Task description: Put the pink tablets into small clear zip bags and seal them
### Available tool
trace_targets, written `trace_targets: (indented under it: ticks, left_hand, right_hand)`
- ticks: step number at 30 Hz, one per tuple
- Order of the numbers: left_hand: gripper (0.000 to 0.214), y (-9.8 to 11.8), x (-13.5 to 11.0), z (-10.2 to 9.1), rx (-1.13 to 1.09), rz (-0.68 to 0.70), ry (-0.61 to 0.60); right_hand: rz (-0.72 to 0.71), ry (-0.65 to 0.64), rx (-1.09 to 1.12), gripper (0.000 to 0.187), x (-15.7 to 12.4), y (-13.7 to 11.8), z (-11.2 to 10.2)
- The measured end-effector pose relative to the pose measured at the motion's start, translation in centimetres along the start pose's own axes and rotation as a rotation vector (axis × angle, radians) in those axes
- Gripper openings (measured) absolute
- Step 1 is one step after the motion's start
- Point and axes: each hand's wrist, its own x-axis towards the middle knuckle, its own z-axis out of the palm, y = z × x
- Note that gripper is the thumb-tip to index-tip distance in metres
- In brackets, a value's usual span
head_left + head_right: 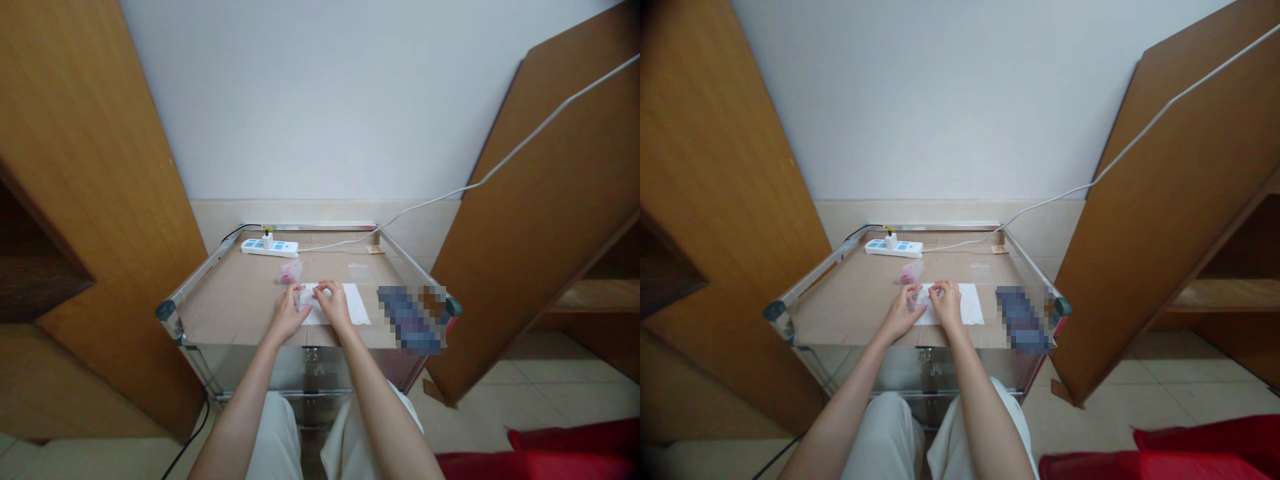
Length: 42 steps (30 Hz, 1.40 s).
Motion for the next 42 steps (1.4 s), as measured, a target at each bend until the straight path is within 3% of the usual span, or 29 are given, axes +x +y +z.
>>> trace_targets:
  ticks: [9,15,21,30,42]
  left_hand:
    - [0.046,-0.5,0.1,0.3,0.056,0.030,0.000]
    - [0.046,-0.1,0.1,0.1,0.026,0.009,-0.006]
    - [0.045,0.0,0.0,0.0,-0.013,0.003,-0.009]
    - [0.047,-0.2,0.0,0.0,0.009,0.007,-0.001]
    - [0.047,0.0,0.0,0.0,-0.035,-0.023,0.001]
  right_hand:
    - [-0.108,-0.045,0.117,0.008,-0.9,-1.3,1.3]
    - [-0.100,-0.039,0.119,0.012,-0.5,-1.1,0.4]
    - [-0.022,-0.006,0.007,0.014,0.3,0.7,-0.3]
    - [0.042,-0.092,-0.267,0.008,-0.2,1.5,0.0]
    - [0.042,-0.129,-0.320,0.006,-0.1,1.6,0.3]
